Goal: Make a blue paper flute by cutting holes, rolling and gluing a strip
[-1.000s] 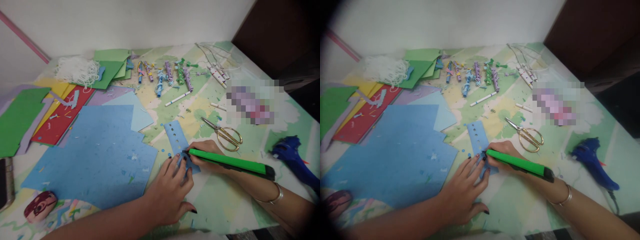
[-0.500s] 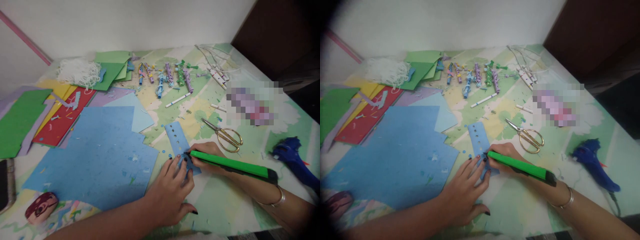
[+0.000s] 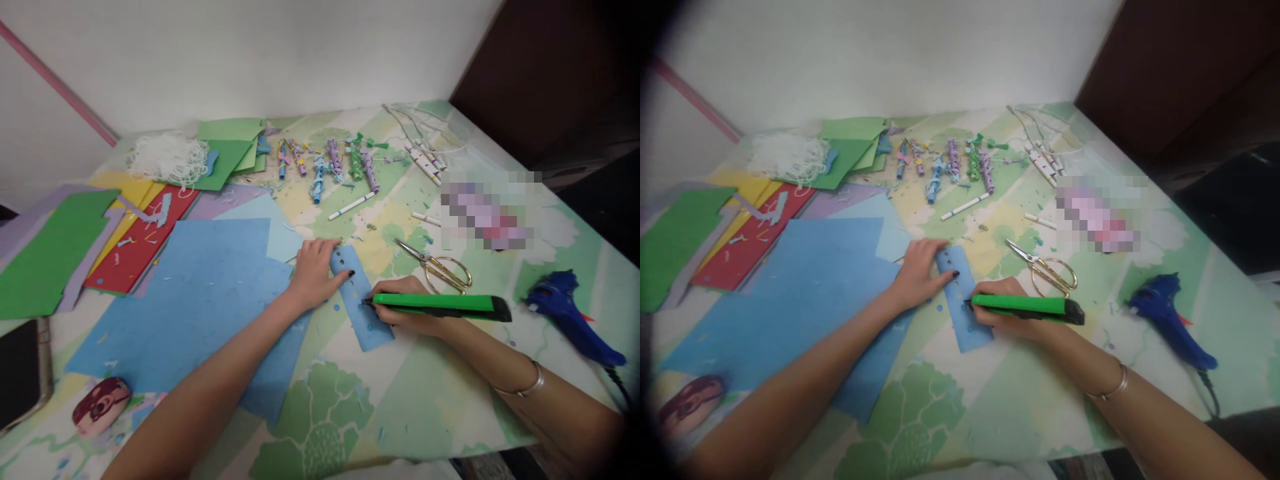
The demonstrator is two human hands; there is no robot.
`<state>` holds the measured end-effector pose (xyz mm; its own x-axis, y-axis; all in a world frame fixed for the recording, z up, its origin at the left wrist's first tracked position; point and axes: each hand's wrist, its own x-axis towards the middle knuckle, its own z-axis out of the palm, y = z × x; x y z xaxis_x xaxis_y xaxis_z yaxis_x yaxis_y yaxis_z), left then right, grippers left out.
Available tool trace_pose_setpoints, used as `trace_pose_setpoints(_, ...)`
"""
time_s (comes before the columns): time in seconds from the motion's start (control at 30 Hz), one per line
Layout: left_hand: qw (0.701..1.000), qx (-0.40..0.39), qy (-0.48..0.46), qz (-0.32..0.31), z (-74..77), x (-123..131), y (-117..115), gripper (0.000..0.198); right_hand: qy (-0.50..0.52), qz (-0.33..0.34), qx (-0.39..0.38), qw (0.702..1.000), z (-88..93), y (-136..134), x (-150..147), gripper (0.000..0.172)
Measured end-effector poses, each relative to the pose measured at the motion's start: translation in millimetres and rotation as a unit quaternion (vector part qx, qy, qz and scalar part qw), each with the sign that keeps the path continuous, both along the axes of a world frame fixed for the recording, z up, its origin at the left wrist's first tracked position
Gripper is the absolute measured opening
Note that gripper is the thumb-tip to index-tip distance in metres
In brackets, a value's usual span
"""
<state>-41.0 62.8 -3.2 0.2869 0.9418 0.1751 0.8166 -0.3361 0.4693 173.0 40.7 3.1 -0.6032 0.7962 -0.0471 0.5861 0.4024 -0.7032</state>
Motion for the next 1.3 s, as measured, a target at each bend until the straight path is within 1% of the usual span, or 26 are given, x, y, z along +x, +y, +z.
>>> trace_pose_setpoints(0.07, 1.0, -0.027, -0.004, 0.006, 0.7, 2, 7, 0.048, 0.013, 0.007, -0.017, 1.0, 2.6, 0, 2, 0.013)
trace_pose_setpoints(0.13, 0.999, -0.049, -0.018, 0.008, 2.8, 2, 6, 0.043, 0.036, 0.016, -0.061, 0.997, 5.0, 0, 4, 0.014)
trace_pose_setpoints(0.2, 0.997, -0.062, -0.032, 0.014, 5.0, 1, -1, 0.038, 0.072, 0.018, -0.135, 0.988, 7.0, -2, 5, 0.015)
trace_pose_setpoints(0.3, 0.997, -0.066, -0.02, 0.041, 7.0, -1, -16, 0.033, 0.123, -0.001, -0.24, 0.963, 8.9, -4, 5, 0.016)
trace_pose_setpoints(0.37, 0.996, -0.067, -0.009, 0.055, 7.0, -2, -23, 0.031, 0.145, -0.015, -0.28, 0.949, 9.4, -5, 4, 0.014)
trace_pose_setpoints(0.43, 0.995, -0.075, -0.011, 0.065, 5.7, -2, -28, 0.03, 0.159, -0.026, -0.299, 0.941, 8.5, -7, 3, 0.014)
trace_pose_setpoints(0.5, 0.994, -0.073, -0.021, 0.075, 3.2, -2, -29, 0.033, 0.163, -0.04, -0.297, 0.94, 5.7, -8, 2, 0.013)
trace_pose_setpoints(0.6, 0.995, -0.033, -0.042, 0.086, -1.3, -1, -29, 0.046, 0.157, -0.06, -0.269, 0.948, -1.0, -10, 3, 0.011)
trace_pose_setpoints(0.7, 0.997, -0.011, -0.03, 0.069, -4.0, 0, -30, 0.059, 0.142, -0.063, -0.247, 0.957, -6.0, -11, 4, 0.008)
trace_pose_setpoints(0.8, 0.999, -0.009, 0.004, 0.05, -4.8, 1, -31, 0.063, 0.135, -0.067, -0.252, 0.956, -5.5, -11, 4, 0.009)
trace_pose_setpoints(0.9, 0.999, -0.001, 0.02, 0.051, -5.3, 3, -32, 0.069, 0.139, -0.065, -0.261, 0.953, -1.5, -10, 3, 0.01)
trace_pose_setpoints(1.0, 0.998, -0.002, 0.021, 0.053, -5.7, 3, -31, 0.07, 0.142, -0.065, -0.262, 0.952, 0.5, -10, 3, 0.009)
trace_pose_setpoints(1.17, 0.999, -0.001, 0.011, 0.051, -6.6, 2, -30, 0.068, 0.132, -0.062, -0.245, 0.958, -3.5, -10, 2, 0.009)
trace_pose_setpoints(1.3, 0.999, 0.001, 0.01, 0.05, -7.2, 2, -30, 0.067, 0.1, -0.067, -0.199, 0.973, -3.3, -12, 0, 0.007)
